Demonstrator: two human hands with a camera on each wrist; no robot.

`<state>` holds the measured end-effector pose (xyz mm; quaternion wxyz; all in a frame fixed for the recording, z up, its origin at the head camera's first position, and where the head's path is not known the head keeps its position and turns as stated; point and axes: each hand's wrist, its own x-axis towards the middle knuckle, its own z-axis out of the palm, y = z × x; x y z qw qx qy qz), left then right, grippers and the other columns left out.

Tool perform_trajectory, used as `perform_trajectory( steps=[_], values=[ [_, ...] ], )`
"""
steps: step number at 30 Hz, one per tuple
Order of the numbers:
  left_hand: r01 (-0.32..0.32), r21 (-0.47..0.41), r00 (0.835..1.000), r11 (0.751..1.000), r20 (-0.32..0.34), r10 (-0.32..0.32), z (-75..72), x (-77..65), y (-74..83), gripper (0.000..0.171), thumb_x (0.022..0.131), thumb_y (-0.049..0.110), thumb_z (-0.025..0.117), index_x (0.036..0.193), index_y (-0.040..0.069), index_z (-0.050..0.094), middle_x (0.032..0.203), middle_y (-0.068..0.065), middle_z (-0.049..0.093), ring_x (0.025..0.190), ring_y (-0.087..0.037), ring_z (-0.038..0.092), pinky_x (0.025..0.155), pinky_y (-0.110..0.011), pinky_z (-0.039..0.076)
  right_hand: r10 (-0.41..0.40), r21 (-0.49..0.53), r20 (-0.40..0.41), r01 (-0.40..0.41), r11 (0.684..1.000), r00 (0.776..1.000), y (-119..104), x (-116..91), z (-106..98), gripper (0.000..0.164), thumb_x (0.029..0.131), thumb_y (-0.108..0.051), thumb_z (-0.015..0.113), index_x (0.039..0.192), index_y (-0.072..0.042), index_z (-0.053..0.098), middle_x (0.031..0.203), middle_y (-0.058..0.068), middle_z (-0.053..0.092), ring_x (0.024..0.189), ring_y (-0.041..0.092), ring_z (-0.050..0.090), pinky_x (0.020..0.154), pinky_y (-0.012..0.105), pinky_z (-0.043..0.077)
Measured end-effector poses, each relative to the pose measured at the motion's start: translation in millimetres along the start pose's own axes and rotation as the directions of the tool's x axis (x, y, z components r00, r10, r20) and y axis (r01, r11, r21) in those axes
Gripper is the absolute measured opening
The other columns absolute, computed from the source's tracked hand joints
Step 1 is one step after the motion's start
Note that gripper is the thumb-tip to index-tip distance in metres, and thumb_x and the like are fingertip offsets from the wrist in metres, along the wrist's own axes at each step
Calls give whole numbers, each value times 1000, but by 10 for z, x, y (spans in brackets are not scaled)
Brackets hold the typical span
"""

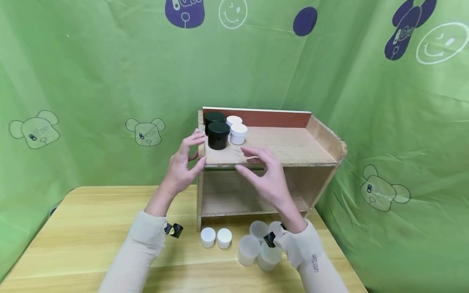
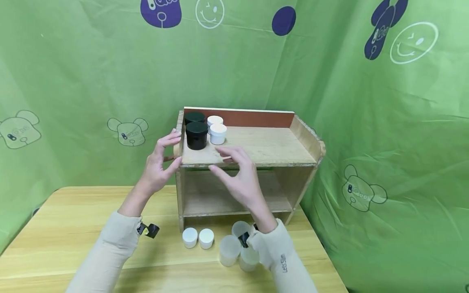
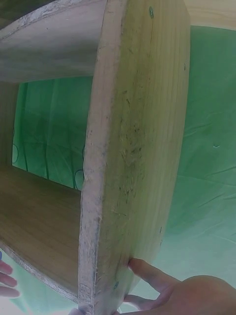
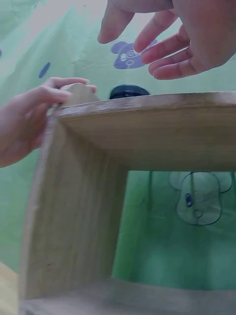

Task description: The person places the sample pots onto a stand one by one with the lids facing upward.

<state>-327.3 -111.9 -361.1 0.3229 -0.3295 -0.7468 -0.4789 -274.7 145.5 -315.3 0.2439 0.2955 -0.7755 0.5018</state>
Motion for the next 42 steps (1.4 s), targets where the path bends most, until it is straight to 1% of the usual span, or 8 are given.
perform_trajectory(
  steps=[7,13,20,25,31,35,39,42],
  values=[
    [-2,-15,1000,1000,-1,2,7,-4,-9,55,96,14,64,147,16,45,166,4,39,157,-17,31,104,-58,56,2,-6,82,-1,1000,997,61,-334,128,48,85,-6,83,131,-8,69,123,9,69,111,22,65,104,31,58],
    [-9,9,1000,1000,0,9,-2,4,-19,54,96,16,63,147,14,46,165,3,40,157,-19,31,106,-52,56,37,-36,209,-30,999,977,202,-664,336,48,88,-14,82,133,-11,68,126,5,69,110,20,65,100,40,61],
    [-6,17,1000,1000,-1,6,-7,0,-25,54,95,16,63,146,15,46,165,3,40,157,-18,31,107,-52,56,165,-68,356,-150,986,920,440,-1024,593,49,90,-25,81,135,-10,67,127,4,69,110,22,67,101,40,60],
    [-7,5,1000,1000,-2,7,-3,-3,-13,54,96,14,64,147,16,46,165,4,40,156,-17,31,106,-55,56,228,-116,414,-197,973,881,607,-1238,759,46,90,-25,81,132,-11,69,124,3,70,109,21,68,100,38,61],
    [3,-2,1000,1000,1,-3,2,-16,-5,55,96,14,64,147,17,46,165,4,40,156,-17,32,105,-55,57,338,-122,453,-318,940,825,720,-1404,898,48,89,-30,81,133,-15,68,127,9,68,118,35,64,106,50,56],
    [8,-3,1000,1000,4,-8,2,-15,-3,55,96,14,64,148,18,45,166,4,38,156,-17,32,106,-54,57,356,-172,431,-312,935,829,790,-1442,954,51,88,-31,82,133,-13,68,127,5,68,121,33,63,107,49,56],
    [10,-2,1000,1000,5,-10,2,-10,-3,55,96,14,64,148,18,46,166,4,38,156,-17,31,107,-53,56,352,-260,404,-263,929,845,877,-1465,1007,53,87,-32,82,134,-12,68,129,1,68,121,27,64,106,47,56],
    [9,1,1000,1000,5,-9,3,-3,0,55,96,15,64,148,17,46,166,4,38,156,-17,31,107,-52,56,344,-314,394,-227,922,852,921,-1478,1050,54,87,-31,82,135,-11,67,131,3,67,119,26,64,104,48,57]
  ],
)
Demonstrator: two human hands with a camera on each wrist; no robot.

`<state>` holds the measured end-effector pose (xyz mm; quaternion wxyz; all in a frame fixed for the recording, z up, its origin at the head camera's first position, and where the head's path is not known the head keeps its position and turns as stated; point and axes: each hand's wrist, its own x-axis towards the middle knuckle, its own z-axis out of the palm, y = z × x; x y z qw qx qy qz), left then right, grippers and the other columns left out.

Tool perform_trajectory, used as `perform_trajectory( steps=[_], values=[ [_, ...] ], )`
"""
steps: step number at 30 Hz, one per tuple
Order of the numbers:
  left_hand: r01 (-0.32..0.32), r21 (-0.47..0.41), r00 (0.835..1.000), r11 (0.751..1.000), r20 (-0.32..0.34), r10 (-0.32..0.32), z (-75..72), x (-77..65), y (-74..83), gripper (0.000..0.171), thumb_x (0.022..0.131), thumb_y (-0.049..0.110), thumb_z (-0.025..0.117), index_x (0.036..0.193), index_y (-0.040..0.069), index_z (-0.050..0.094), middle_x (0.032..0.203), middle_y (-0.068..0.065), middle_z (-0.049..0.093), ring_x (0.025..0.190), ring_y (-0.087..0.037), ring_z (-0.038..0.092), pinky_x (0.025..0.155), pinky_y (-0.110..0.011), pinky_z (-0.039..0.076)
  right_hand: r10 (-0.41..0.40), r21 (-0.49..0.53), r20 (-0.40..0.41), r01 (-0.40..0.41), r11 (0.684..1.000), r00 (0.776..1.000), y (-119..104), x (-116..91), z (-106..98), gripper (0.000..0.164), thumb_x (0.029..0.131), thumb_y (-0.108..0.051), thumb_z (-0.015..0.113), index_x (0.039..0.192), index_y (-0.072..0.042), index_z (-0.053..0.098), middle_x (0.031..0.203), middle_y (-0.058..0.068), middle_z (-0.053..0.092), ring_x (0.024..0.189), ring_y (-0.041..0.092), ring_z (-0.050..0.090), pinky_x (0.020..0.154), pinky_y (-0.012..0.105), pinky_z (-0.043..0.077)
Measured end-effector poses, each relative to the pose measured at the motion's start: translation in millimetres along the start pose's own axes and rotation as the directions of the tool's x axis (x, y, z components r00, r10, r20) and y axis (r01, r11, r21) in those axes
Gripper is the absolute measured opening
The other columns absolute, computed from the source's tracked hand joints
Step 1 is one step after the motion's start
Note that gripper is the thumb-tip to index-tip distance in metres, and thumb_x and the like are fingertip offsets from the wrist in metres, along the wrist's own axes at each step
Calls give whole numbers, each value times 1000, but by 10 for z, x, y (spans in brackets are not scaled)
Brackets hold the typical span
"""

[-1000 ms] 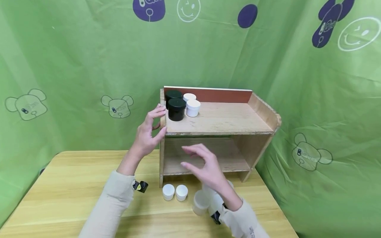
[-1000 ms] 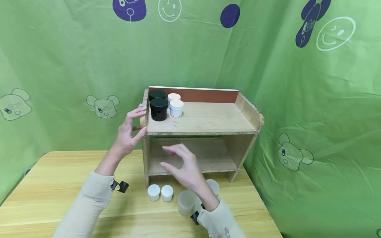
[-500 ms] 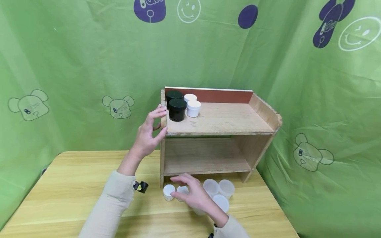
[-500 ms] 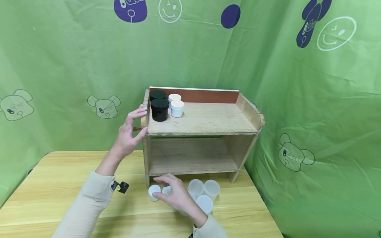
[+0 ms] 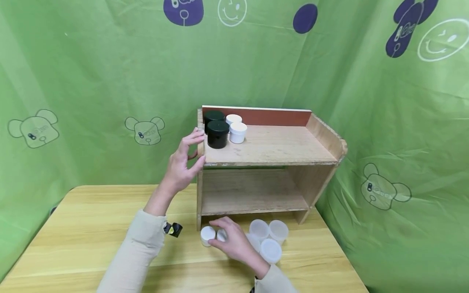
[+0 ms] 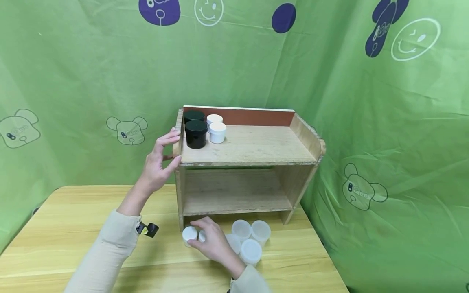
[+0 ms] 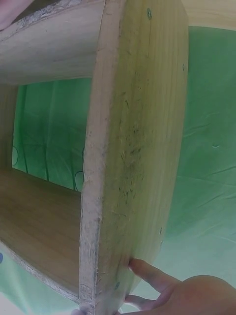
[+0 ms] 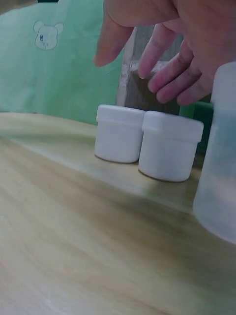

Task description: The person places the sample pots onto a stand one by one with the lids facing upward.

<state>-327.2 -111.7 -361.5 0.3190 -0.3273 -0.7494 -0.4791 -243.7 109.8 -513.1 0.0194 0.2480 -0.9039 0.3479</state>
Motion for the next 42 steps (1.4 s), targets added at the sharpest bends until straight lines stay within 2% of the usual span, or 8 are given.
perform_trajectory(
  steps=[6,11,15,20,24,32,37,42],
  values=[
    [-3,4,1000,1000,2,3,-5,4,1,55,96,16,64,148,17,45,166,4,39,156,-17,32,107,-48,57,-5,-83,-26,3,997,1000,-38,54,85,59,83,-24,85,136,-6,65,133,12,65,117,33,65,101,53,58],
    [-2,2,1000,1000,-1,2,-13,4,2,55,96,16,63,147,16,45,166,4,39,156,-17,31,107,-49,57,25,-143,-13,-26,989,1000,-72,110,166,61,79,-20,87,134,-3,66,131,14,67,114,33,67,97,54,59],
    [-5,2,1000,1000,0,5,-15,9,-3,54,96,17,63,147,16,45,165,3,40,156,-17,31,107,-51,57,35,-156,2,-35,987,999,-67,139,238,59,78,-18,88,131,-3,68,125,13,69,107,30,69,92,48,61],
    [-18,4,1000,1000,-5,18,-13,19,-6,54,96,18,63,147,14,46,165,2,41,156,-18,32,105,-55,57,8,-162,0,-7,987,1000,-36,154,305,55,75,-13,88,127,-4,71,119,10,71,99,25,69,87,38,60],
    [-16,0,1000,1000,-6,16,-12,13,-5,54,96,17,63,147,13,46,165,2,40,156,-18,32,105,-57,57,-8,-154,-4,8,988,1000,-15,162,321,52,74,-13,90,123,-7,73,115,7,72,98,24,69,87,39,59],
    [-4,2,1000,1000,-3,4,-11,4,-1,54,96,17,63,147,16,45,166,2,39,156,-18,32,105,-56,57,0,-76,21,2,997,1000,-61,150,256,51,78,-21,90,125,-10,73,118,2,71,105,20,67,91,34,56],
    [-2,8,1000,1000,-1,2,-9,3,-4,53,96,18,63,146,15,45,166,1,39,156,-19,32,106,-57,56,-28,53,22,27,998,999,-160,127,141,51,79,-18,89,126,-6,72,117,2,70,105,17,66,95,33,61],
    [-6,21,1000,1000,2,6,-4,2,-4,52,96,20,62,145,16,46,166,3,39,156,-20,32,107,-53,56,-58,167,1,57,984,998,-237,99,17,50,80,-15,89,125,-5,72,115,2,69,105,16,66,96,29,63]
  ],
)
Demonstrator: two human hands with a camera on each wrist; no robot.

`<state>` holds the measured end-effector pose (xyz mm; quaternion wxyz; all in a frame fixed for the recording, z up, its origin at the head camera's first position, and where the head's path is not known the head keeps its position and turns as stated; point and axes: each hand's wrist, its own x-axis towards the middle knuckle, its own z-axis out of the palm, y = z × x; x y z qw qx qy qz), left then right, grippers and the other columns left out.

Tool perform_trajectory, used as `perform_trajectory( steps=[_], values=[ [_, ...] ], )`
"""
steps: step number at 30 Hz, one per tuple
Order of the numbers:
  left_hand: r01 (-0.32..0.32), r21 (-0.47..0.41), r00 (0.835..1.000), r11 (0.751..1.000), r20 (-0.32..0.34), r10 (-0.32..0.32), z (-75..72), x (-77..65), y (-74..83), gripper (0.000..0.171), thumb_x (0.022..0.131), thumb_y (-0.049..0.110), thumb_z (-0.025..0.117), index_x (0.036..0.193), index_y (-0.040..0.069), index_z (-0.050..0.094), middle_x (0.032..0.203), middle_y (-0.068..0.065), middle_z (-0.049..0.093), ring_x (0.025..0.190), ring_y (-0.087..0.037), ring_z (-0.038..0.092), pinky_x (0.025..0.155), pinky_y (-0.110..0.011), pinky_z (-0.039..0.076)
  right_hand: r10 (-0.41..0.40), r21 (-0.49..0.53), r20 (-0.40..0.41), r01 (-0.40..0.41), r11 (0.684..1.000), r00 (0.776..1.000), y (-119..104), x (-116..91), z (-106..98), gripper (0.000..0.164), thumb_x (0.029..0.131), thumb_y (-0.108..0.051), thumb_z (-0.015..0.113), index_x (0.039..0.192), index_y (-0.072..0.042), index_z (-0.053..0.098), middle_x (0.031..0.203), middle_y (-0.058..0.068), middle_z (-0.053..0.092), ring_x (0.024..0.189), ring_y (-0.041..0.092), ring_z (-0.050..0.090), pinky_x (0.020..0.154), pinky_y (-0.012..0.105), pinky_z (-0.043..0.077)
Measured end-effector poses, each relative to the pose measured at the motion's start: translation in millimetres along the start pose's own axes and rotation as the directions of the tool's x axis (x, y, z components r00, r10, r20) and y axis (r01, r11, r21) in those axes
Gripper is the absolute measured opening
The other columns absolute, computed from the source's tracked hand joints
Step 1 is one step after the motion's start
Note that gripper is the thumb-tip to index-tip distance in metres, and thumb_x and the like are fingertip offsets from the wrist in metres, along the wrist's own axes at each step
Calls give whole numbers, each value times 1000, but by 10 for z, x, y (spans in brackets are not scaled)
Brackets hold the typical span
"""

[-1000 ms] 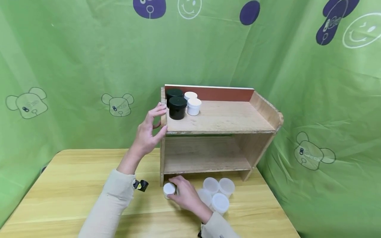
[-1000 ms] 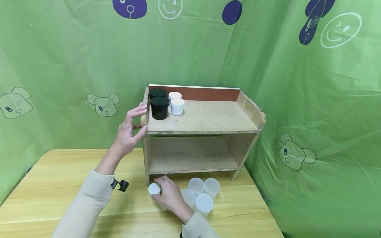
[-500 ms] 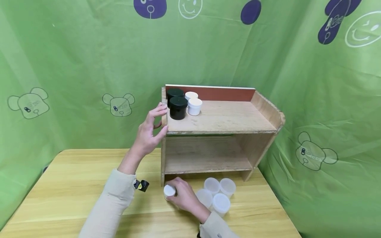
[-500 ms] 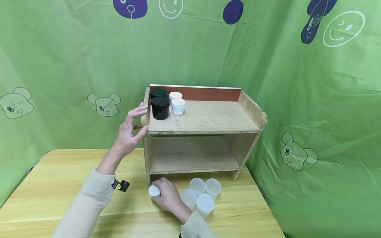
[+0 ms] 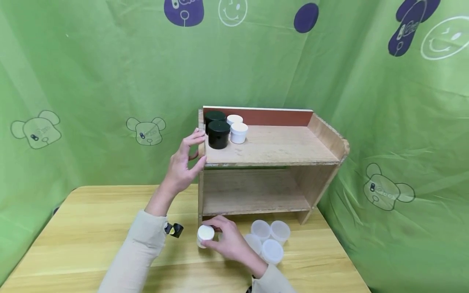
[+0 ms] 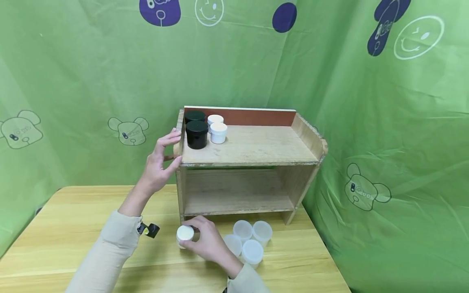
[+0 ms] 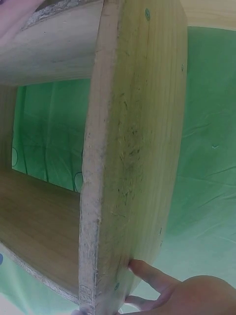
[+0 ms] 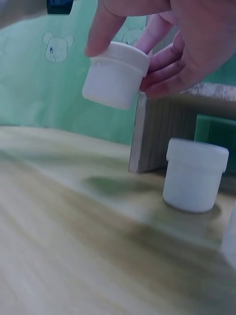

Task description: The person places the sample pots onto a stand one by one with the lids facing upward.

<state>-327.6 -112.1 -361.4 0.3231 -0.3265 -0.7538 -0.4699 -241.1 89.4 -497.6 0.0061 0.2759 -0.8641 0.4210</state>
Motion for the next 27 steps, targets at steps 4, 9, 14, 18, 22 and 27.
perform_trajectory(
  steps=[4,9,14,18,22,27],
  values=[
    [1,-5,1000,1000,-4,-1,-1,-13,-8,53,96,20,62,146,16,46,166,2,39,156,-20,32,107,-53,56,-5,42,-16,6,999,1000,-72,-12,-78,50,80,-17,89,126,-8,72,118,1,70,106,16,67,96,32,63],
    [-2,-8,1000,1000,-8,2,-4,-10,-21,54,96,19,63,147,16,45,166,3,39,156,-18,32,107,-55,56,-10,79,-34,13,997,999,-172,-14,-176,51,81,-17,88,129,-8,71,118,-2,70,106,16,68,97,33,62],
    [-1,-3,1000,1000,-2,1,-1,2,-21,53,96,20,62,147,16,45,166,4,39,157,-18,31,108,-52,56,-33,67,-74,38,997,997,-237,-7,-274,52,81,-17,88,130,-9,71,116,-3,70,104,16,68,95,40,63],
    [-3,-3,1000,1000,-4,3,-2,1,-18,54,96,18,62,147,16,45,165,4,39,157,-18,31,108,-52,56,-42,67,-94,49,997,995,-290,8,-363,52,81,-18,88,130,-9,71,118,-3,70,107,16,67,98,40,62],
    [-3,-7,1000,1000,-6,3,-6,1,-9,55,96,16,63,147,17,46,165,3,40,156,-17,31,108,-49,56,-58,81,-117,68,994,991,-342,15,-452,52,83,-18,87,131,-10,70,122,-1,69,111,17,66,101,42,61],
    [-1,-12,1000,1000,-4,1,-8,-3,1,55,95,14,64,148,17,46,165,2,40,157,-18,31,107,-51,56,-86,87,-164,101,991,983,-384,12,-558,51,84,-18,86,132,-13,69,125,-2,69,111,15,66,100,33,60]
  ],
)
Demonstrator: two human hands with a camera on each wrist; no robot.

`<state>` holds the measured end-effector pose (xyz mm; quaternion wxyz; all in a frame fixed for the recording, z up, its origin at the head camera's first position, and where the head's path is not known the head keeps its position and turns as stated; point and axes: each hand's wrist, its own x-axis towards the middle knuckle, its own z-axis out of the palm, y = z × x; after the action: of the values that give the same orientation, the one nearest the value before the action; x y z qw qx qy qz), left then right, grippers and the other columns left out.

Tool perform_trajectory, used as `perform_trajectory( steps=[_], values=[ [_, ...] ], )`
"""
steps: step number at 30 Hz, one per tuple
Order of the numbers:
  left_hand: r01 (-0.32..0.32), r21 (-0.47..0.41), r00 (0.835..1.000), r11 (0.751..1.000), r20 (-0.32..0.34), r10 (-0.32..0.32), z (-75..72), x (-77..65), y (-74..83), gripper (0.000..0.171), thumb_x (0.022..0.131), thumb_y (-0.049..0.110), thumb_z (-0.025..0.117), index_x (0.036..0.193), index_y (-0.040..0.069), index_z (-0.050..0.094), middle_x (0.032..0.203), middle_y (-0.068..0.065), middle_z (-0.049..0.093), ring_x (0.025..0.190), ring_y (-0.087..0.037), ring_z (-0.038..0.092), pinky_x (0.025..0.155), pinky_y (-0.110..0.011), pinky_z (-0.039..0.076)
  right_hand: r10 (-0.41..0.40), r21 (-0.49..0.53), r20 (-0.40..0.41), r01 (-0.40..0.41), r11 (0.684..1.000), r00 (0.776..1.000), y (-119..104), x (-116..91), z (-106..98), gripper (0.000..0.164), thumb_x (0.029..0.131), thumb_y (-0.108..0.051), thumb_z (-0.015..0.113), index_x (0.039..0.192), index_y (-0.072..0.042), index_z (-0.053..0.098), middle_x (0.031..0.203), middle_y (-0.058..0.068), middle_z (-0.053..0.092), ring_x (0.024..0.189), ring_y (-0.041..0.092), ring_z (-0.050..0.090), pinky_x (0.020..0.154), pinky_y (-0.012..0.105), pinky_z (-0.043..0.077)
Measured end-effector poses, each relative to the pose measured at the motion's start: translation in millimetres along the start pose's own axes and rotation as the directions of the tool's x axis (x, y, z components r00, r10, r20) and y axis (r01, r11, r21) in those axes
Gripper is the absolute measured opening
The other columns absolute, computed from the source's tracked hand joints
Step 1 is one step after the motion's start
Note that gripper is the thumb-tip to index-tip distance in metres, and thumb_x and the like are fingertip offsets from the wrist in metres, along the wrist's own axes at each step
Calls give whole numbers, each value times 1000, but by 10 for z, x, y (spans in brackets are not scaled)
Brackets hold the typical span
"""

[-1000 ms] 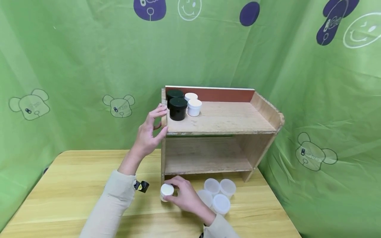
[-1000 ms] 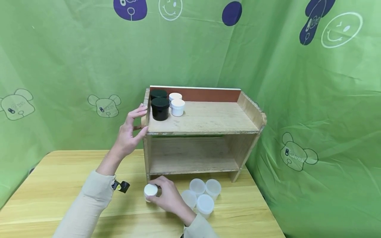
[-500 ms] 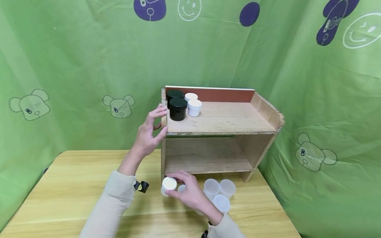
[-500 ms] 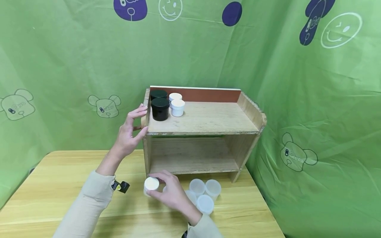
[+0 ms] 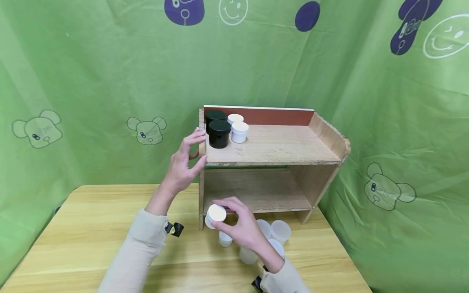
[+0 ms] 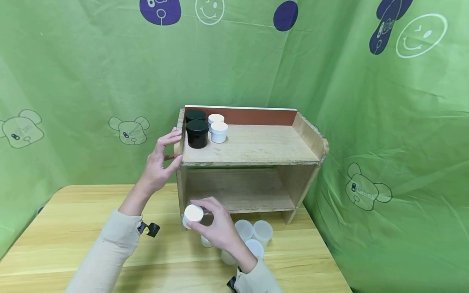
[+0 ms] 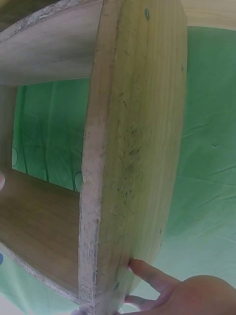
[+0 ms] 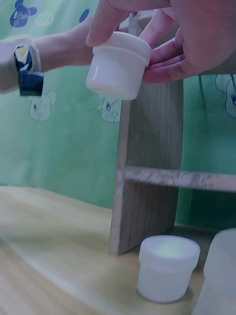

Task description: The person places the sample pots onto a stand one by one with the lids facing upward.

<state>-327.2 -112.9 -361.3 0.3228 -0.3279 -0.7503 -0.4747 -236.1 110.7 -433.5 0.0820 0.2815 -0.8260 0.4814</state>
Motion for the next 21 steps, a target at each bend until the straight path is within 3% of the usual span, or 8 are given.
perform_trajectory(
  steps=[11,21],
  values=[
    [-7,11,1000,1000,1,7,-2,11,-2,55,95,16,63,148,16,45,165,2,40,157,-18,30,108,-52,56,-93,51,-85,98,994,992,-171,84,-271,50,87,-15,83,135,-14,68,126,4,68,112,15,66,100,27,59],
    [13,14,1000,1000,4,-13,3,7,0,55,95,17,63,147,16,45,166,2,39,157,-17,30,109,-50,55,-132,75,-157,145,986,979,-308,165,-526,53,84,-4,84,134,-9,68,126,8,68,112,15,64,99,19,57]
  ],
)
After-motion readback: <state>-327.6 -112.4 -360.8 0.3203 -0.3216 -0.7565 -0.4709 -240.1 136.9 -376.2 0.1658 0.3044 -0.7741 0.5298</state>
